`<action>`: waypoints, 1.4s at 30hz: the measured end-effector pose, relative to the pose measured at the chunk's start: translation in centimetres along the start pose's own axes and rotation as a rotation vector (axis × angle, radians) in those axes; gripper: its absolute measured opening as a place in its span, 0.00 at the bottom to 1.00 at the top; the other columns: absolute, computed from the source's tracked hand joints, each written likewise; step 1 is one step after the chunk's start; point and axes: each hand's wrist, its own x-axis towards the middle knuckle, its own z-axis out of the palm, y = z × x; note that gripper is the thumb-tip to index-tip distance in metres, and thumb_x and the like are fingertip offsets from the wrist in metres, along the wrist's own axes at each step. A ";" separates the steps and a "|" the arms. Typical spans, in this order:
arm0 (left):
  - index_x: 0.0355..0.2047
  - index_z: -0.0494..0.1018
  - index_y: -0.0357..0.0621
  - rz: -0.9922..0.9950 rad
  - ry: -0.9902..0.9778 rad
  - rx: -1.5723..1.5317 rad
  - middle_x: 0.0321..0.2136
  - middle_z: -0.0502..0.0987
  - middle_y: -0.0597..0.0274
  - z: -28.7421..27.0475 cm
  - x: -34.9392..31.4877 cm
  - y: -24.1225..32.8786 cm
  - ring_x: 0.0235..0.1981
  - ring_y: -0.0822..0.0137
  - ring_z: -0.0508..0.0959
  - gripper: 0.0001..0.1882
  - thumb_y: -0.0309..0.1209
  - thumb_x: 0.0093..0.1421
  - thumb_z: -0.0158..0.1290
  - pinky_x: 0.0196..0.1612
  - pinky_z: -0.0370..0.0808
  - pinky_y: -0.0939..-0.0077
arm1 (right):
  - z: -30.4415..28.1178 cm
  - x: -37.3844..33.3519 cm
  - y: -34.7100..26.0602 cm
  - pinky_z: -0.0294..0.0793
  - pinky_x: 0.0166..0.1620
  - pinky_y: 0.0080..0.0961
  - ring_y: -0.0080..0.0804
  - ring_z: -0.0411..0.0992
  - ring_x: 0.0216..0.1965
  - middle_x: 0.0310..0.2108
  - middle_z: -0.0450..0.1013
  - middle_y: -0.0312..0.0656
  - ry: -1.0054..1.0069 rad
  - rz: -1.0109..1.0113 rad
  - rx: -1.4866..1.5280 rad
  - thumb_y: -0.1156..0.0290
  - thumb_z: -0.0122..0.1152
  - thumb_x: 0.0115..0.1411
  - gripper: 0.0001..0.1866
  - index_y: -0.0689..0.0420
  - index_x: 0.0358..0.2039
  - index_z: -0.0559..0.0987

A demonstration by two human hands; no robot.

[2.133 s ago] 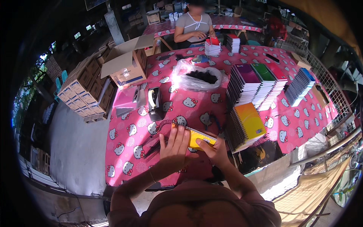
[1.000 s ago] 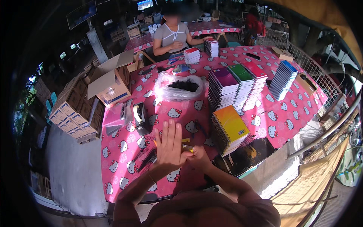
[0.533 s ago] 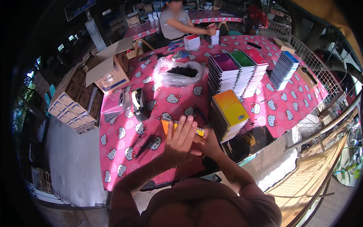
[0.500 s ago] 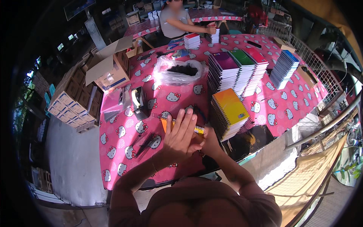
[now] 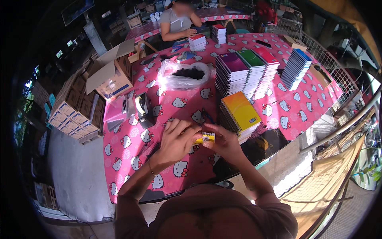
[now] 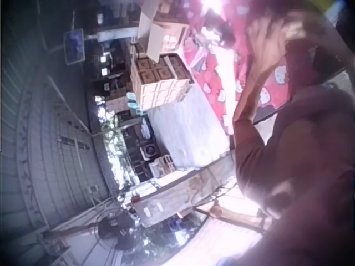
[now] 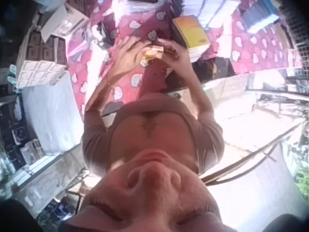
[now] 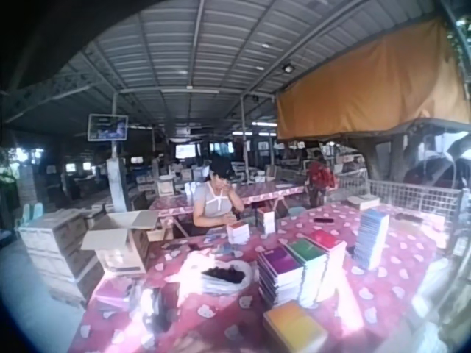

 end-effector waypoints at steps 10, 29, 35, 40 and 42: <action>0.38 0.78 0.47 0.077 -0.077 -0.036 0.33 0.71 0.66 -0.3 0.4 1.0 0.34 0.64 0.70 0.10 0.36 0.58 0.60 0.37 0.63 0.66 | -4.0 -0.1 -3.6 0.77 0.39 0.20 0.21 0.76 0.33 0.32 0.76 0.39 -0.200 -0.025 -0.074 0.83 0.62 0.55 0.07 0.65 0.36 0.78; 0.47 0.75 0.44 -0.104 -0.202 -0.504 0.46 0.71 0.50 5.2 16.1 0.7 0.46 0.52 0.73 0.14 0.34 0.62 0.57 0.48 0.71 0.61 | -13.4 3.6 -8.2 0.68 0.54 0.23 0.27 0.73 0.50 0.49 0.76 0.44 0.097 0.072 -0.028 0.70 0.56 0.66 0.27 0.65 0.63 0.66; 0.49 0.74 0.41 0.016 0.147 -0.029 0.45 0.73 0.47 11.2 11.1 -1.4 0.48 0.46 0.73 0.17 0.33 0.60 0.59 0.51 0.71 0.61 | -15.7 5.0 -2.2 0.74 0.40 0.33 0.38 0.75 0.33 0.36 0.75 0.47 0.058 -0.038 -0.856 0.59 0.63 0.61 0.25 0.58 0.56 0.77; 0.44 0.76 0.41 -0.237 0.085 -0.352 0.45 0.72 0.50 8.6 4.0 -5.3 0.48 0.49 0.74 0.13 0.31 0.60 0.58 0.47 0.73 0.59 | -12.8 3.3 -5.9 0.73 0.49 0.33 0.41 0.75 0.44 0.45 0.74 0.49 0.341 -0.196 -1.054 0.63 0.64 0.60 0.23 0.59 0.54 0.78; 0.43 0.76 0.40 -0.392 -0.325 -0.301 0.43 0.73 0.51 8.7 -4.1 -7.7 0.47 0.51 0.75 0.12 0.29 0.60 0.59 0.45 0.75 0.62 | -11.0 1.8 -8.2 0.72 0.51 0.33 0.42 0.74 0.47 0.46 0.74 0.50 0.441 -0.331 -0.870 0.70 0.63 0.59 0.21 0.63 0.52 0.77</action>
